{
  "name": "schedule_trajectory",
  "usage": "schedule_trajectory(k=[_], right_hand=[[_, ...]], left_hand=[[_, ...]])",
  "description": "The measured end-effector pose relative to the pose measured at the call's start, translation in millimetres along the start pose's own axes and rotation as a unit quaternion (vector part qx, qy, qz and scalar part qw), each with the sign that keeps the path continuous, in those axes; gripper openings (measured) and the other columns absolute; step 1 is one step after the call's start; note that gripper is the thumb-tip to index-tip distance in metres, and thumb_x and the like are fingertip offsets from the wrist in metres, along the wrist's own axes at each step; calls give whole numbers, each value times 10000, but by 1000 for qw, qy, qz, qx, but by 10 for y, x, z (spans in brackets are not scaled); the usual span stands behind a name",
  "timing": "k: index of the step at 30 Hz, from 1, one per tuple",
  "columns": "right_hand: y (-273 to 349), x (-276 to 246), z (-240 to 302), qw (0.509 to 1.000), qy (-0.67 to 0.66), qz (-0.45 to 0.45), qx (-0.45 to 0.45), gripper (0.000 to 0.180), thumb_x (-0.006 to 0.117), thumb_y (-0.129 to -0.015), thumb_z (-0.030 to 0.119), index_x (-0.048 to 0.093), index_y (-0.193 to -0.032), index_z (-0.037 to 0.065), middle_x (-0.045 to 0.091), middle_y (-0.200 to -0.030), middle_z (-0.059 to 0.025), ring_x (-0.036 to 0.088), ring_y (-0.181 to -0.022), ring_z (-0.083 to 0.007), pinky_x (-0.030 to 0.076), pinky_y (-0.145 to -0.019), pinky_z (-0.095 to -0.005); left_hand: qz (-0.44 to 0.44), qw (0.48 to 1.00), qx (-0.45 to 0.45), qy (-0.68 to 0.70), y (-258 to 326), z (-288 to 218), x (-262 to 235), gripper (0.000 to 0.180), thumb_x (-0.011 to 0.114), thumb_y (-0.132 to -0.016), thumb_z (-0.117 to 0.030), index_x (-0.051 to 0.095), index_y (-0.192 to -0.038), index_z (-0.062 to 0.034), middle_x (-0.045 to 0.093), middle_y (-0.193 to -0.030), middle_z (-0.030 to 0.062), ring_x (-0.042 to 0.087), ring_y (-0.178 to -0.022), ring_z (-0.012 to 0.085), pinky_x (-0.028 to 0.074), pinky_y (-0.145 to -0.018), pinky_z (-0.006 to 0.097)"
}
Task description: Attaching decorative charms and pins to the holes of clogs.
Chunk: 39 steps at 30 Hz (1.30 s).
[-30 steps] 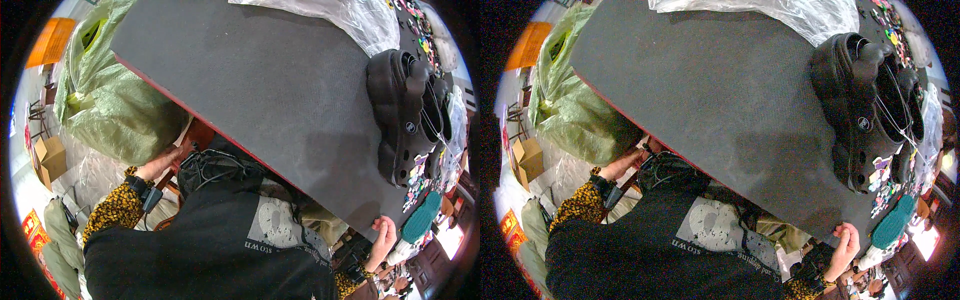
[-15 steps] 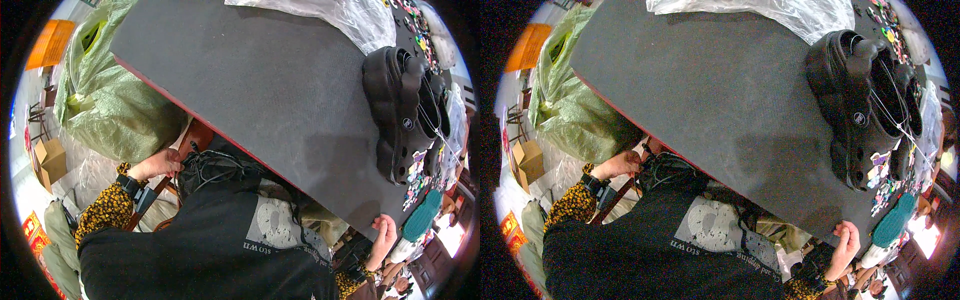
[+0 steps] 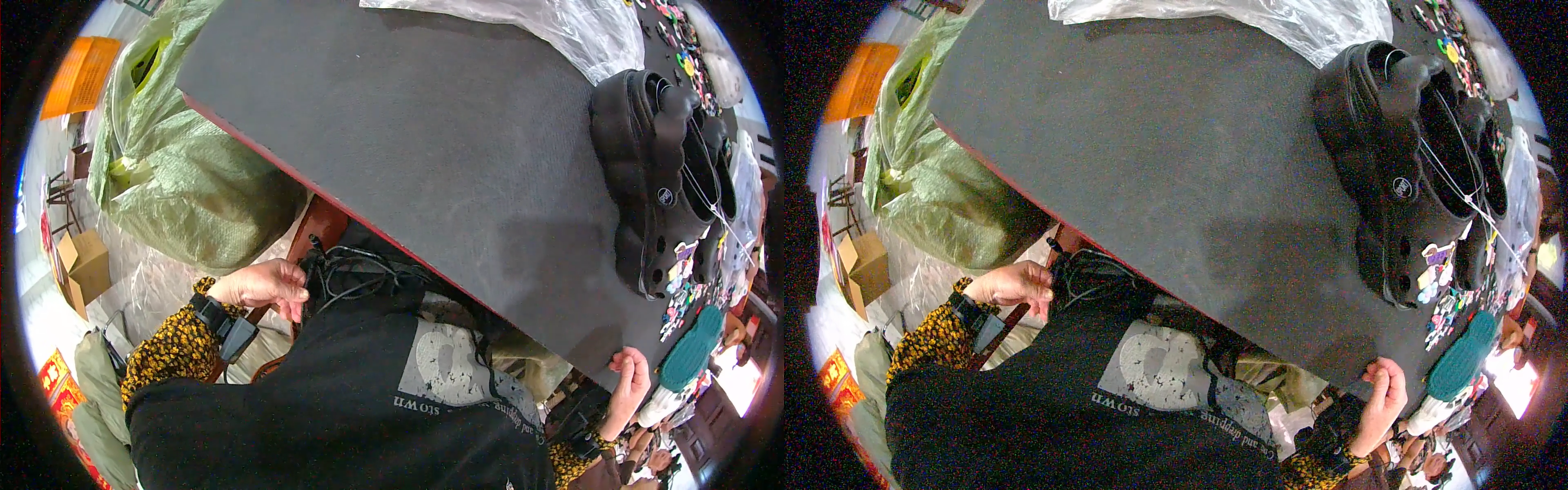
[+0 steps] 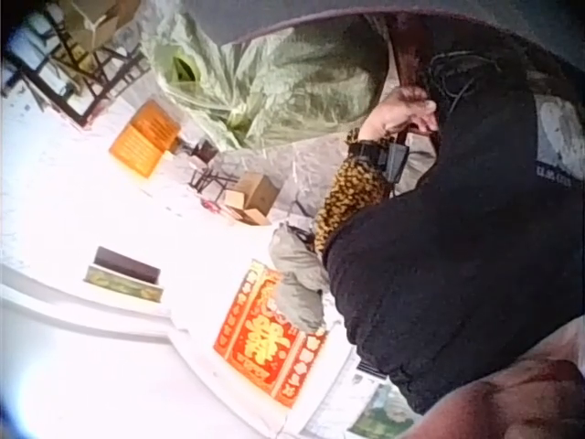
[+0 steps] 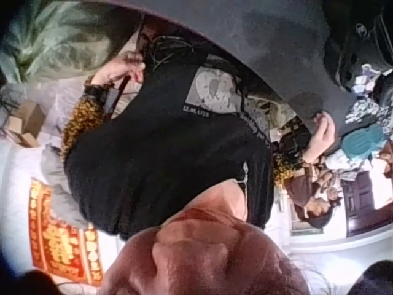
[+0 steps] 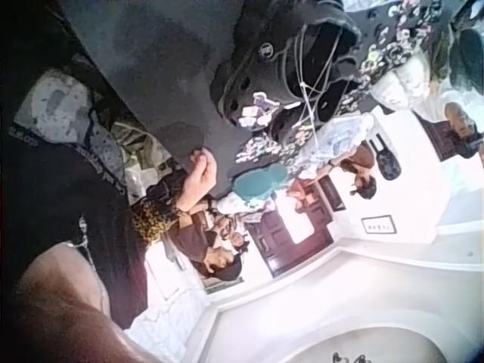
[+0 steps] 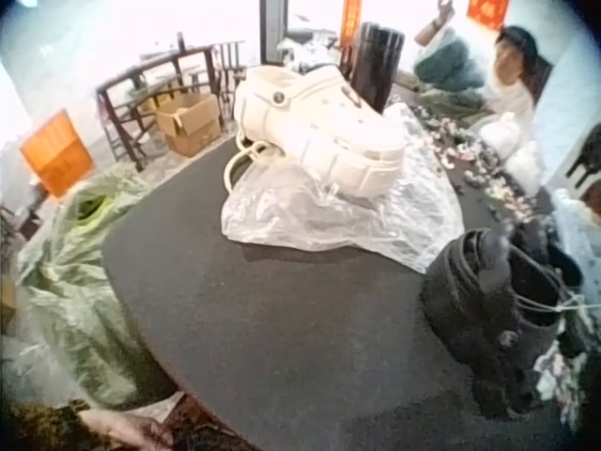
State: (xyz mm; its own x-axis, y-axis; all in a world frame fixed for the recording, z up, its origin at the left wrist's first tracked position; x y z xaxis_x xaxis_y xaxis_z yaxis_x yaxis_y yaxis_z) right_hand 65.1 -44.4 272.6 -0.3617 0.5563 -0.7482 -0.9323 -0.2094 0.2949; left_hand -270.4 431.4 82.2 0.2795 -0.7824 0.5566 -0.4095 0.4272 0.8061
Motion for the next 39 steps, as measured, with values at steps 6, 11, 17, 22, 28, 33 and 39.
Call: schedule_trajectory(k=[6,11,17,22,28,33,39], right_hand=[[-29,-18,-68,1000,-4,5,1,202,534,-971,132,615,-1070,-24,640,-862,-52,581,-731,-107,479,-689,-233],[-2,-31,-112,1000,-4,2,3,194,530,-972,124,616,-1069,-20,639,-860,-51,583,-731,-106,480,-686,-232],[1,-4,-117,1000,-3,4,-3,190,524,-974,122,618,-1064,-16,637,-851,-49,579,-725,-101,477,-685,-229],[-198,191,-38,999,10,37,0,192,521,-975,125,620,-1059,-17,632,-836,-46,574,-718,-98,473,-674,-229],[-28,-115,54,999,10,-28,20,183,521,-964,113,615,-1036,-27,630,-819,-46,576,-706,-114,474,-659,-239],[-192,-132,206,995,91,5,-36,157,544,-910,58,619,-1004,-43,647,-785,-79,603,-709,-129,490,-672,-259],[-204,-330,321,988,113,-43,-92,165,566,-894,78,634,-1004,-24,679,-807,-96,655,-753,-146,517,-695,-275]], left_hand=[[40,999,-2,26,-43,208,-170,236,584,-944,-233,555,-978,-1,681,-864,176,698,-767,273,565,-628,353],[57,988,-75,120,19,547,-160,570,361,-995,-472,553,-1146,43,664,-1017,224,680,-918,302,565,-746,399],[63,985,-128,95,-184,1479,-398,408,378,-1008,-256,546,-1150,88,651,-1073,236,659,-951,369,531,-838,483],[-34,955,-168,242,-406,1988,-582,374,400,-983,-209,543,-1206,55,603,-1170,241,604,-1046,373,508,-882,482],[-38,953,-113,279,-1193,1752,-913,361,427,-973,-211,552,-1225,15,574,-1219,234,568,-1109,339,494,-905,443],[15,989,-120,83,-2006,444,-909,349,439,-970,-209,564,-1218,3,583,-1206,230,574,-1102,340,493,-909,444],[78,981,-116,-132,-2572,-633,-303,334,453,-967,-206,579,-1209,-11,594,-1191,225,581,-1093,342,491,-914,445]])
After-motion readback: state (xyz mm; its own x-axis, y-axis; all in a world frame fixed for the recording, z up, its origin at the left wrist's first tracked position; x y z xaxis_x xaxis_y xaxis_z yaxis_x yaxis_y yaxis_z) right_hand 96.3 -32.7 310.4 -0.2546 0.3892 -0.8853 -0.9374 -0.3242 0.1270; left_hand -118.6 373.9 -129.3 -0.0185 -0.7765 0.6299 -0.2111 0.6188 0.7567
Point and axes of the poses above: each hand's wrist, its own y-axis away from the middle knuckle, its own x-axis out of the palm, z = x × y, the point moved 3 cm from there along -y, towards the middle knuckle
